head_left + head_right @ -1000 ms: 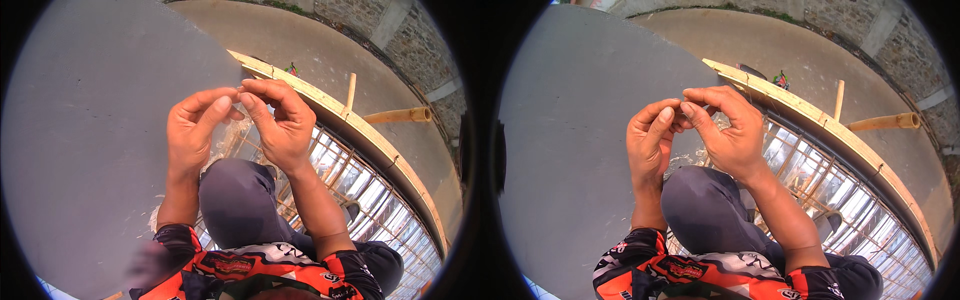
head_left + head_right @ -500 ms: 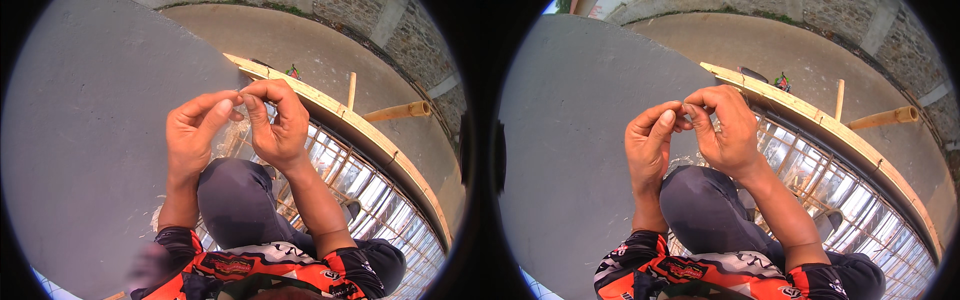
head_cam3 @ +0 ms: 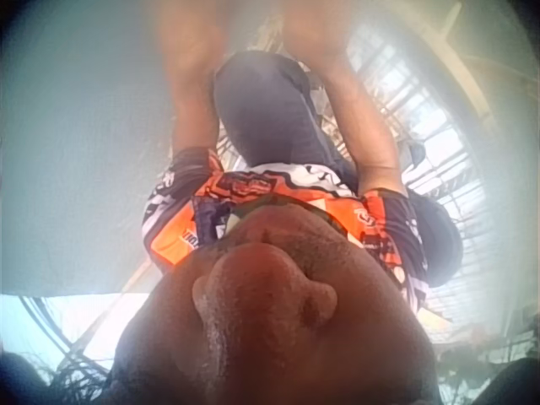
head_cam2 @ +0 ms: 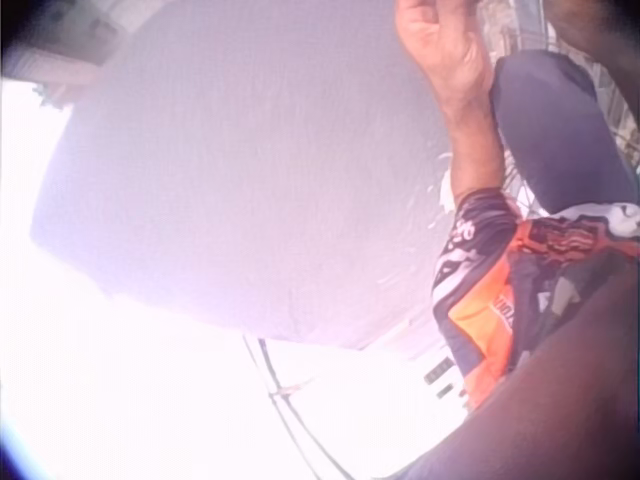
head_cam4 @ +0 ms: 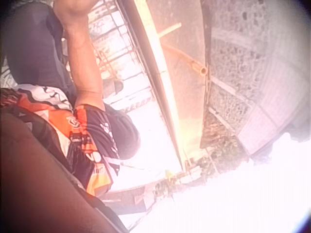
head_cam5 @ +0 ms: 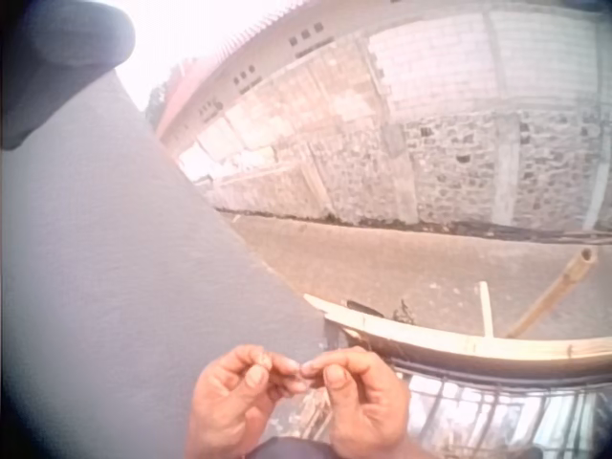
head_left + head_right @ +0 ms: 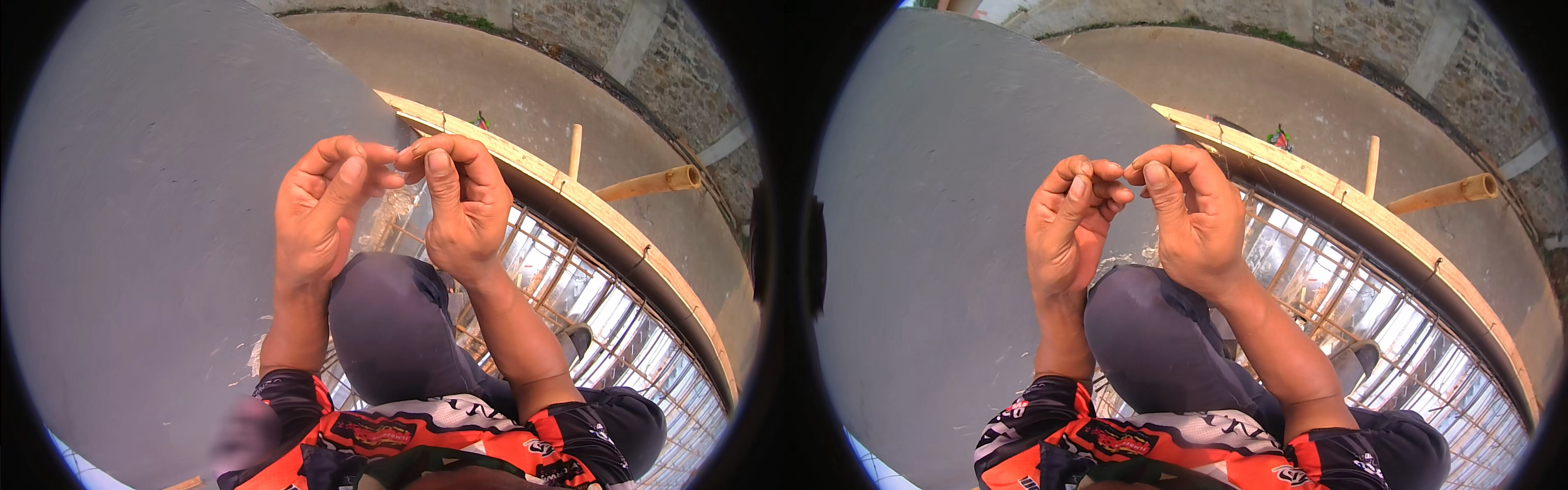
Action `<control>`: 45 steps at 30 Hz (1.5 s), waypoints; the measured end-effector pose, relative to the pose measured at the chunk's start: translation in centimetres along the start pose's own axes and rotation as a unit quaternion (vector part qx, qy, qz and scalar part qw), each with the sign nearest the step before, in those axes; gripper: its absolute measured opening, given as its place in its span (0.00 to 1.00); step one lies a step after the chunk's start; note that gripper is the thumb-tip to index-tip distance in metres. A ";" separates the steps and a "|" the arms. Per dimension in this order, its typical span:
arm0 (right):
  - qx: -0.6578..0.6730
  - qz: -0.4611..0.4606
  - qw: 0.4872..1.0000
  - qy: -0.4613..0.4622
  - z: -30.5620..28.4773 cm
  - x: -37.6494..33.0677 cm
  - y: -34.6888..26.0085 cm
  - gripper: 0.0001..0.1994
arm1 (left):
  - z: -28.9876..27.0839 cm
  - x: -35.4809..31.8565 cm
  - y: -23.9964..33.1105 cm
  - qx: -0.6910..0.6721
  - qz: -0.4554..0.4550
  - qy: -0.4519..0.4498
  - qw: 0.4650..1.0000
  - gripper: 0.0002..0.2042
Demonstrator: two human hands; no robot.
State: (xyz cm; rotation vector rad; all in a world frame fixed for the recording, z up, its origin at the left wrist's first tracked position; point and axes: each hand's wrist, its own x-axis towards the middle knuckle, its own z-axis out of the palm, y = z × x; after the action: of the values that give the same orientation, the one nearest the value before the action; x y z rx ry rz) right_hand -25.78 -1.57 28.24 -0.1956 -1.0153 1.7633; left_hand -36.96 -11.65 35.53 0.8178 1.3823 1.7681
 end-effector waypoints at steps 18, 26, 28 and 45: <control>0.029 -0.108 0.994 0.010 -0.9 2.1 -4.8 0.12 | 6.0 1.9 4.8 -0.003 -0.008 -0.100 0.995 0.13; 0.009 -0.091 0.996 0.024 -1.6 2.8 -6.5 0.11 | 7.5 1.7 4.3 0.029 0.034 -0.094 0.995 0.11; 0.000 -0.095 0.995 0.027 -1.8 2.8 -6.4 0.10 | 7.6 1.5 3.9 0.046 0.043 -0.090 0.994 0.10; -0.014 -0.126 0.991 0.036 -1.4 2.4 -4.3 0.04 | 6.7 1.3 2.4 0.187 0.141 -0.086 0.969 0.08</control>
State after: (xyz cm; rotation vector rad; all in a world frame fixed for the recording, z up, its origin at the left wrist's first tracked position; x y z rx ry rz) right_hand -23.09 1.66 31.14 -0.1408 -0.9689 1.5030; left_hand -32.51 -7.50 39.41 1.3961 1.5644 1.6116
